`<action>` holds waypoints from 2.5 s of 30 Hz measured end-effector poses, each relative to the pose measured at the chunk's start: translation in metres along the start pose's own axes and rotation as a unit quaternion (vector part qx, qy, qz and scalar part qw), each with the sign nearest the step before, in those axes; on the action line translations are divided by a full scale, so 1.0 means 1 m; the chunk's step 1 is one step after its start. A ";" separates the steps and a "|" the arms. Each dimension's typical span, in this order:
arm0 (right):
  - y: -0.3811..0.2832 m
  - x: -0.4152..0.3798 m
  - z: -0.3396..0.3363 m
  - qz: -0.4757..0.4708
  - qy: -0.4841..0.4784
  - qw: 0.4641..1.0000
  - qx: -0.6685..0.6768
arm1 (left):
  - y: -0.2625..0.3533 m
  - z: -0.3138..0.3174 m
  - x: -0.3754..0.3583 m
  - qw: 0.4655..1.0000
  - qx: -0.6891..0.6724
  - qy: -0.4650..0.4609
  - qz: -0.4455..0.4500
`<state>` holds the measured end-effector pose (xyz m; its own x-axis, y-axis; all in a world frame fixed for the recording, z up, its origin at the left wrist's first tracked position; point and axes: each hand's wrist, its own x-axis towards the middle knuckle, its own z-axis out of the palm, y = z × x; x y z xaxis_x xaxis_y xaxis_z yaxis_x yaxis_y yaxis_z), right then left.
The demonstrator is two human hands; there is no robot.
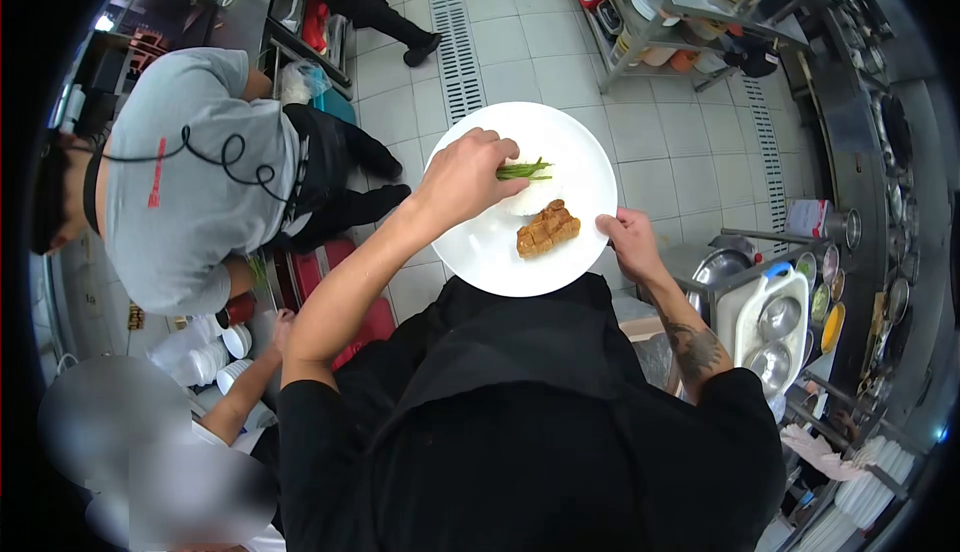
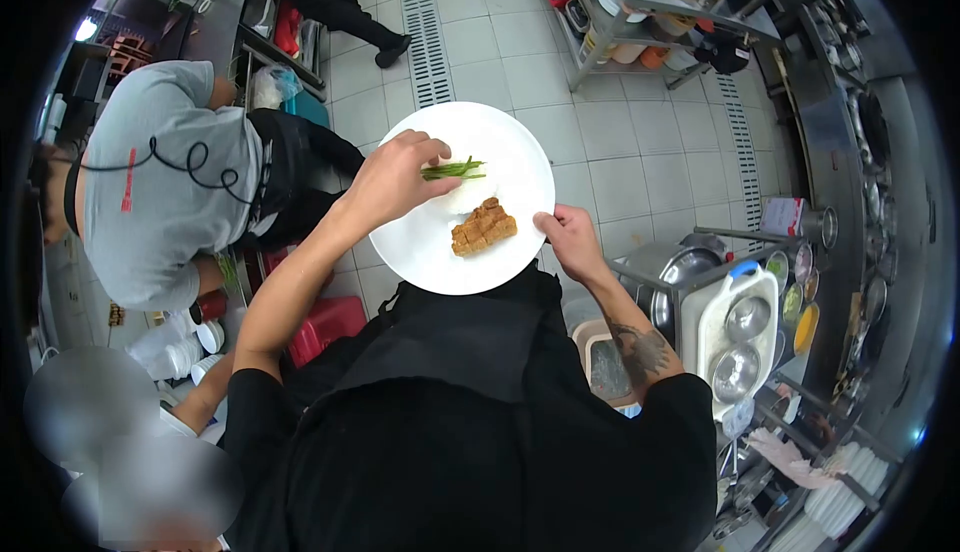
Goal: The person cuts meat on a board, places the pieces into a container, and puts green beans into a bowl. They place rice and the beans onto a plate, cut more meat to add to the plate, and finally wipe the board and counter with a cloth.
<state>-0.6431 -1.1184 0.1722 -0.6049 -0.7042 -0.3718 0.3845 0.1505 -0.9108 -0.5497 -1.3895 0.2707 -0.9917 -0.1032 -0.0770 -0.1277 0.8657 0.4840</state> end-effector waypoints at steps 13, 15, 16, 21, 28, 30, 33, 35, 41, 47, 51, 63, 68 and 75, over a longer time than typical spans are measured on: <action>-0.092 0.251 0.023 -0.004 -0.139 0.988 -0.071 | -0.054 -0.047 0.099 0.989 0.132 0.064 0.027; -0.107 0.280 0.031 -0.019 -0.151 0.983 -0.105 | -0.071 -0.058 0.115 0.983 0.170 0.065 0.011; -0.114 0.296 0.036 -0.023 -0.161 0.981 -0.107 | -0.078 -0.065 0.118 0.983 0.167 0.073 0.012; -0.130 0.328 0.058 -0.004 -0.217 0.973 -0.084 | -0.096 -0.084 0.114 0.981 0.174 0.074 -0.030; -0.133 0.370 0.086 0.022 -0.268 0.961 -0.066 | -0.117 -0.102 0.107 0.985 0.106 0.097 -0.092; -0.134 0.378 0.094 0.029 -0.277 0.957 -0.074 | -0.127 -0.117 0.098 0.971 0.044 0.180 -0.152; -0.135 0.391 0.106 0.011 -0.297 0.947 -0.118 | -0.165 -0.133 0.083 0.920 0.015 0.320 -0.227; -0.137 0.400 0.115 0.031 -0.303 0.943 -0.137 | -0.187 -0.129 0.078 0.909 0.024 0.333 -0.248; -0.142 0.419 0.156 0.047 -0.350 0.928 -0.120 | -0.228 -0.120 0.077 0.909 0.022 0.317 -0.269; -0.130 0.440 0.202 0.059 -0.356 0.924 -0.131 | -0.269 -0.132 0.061 0.903 0.023 0.327 -0.278; -0.119 0.458 0.229 0.041 -0.356 0.922 -0.150 | -0.280 -0.150 0.046 0.883 0.013 0.381 -0.272; -0.085 0.591 0.368 0.027 -0.256 0.957 -0.136 | -0.259 -0.093 -0.054 0.710 -0.169 0.457 -0.509; -0.032 0.712 0.444 -0.011 -0.267 0.942 -0.203 | -0.239 -0.051 -0.080 0.566 -0.127 0.410 -0.704; -0.026 0.835 0.594 0.042 -0.338 0.934 -0.108 | -0.196 0.079 -0.029 0.214 -0.314 0.431 -0.819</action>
<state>-0.7438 -2.1229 -0.0080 0.0274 -0.9501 -0.3109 0.2175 0.3092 -0.9258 -0.4945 -1.5171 0.1096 0.7898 -0.3026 -0.5335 -0.0246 -0.8848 0.4654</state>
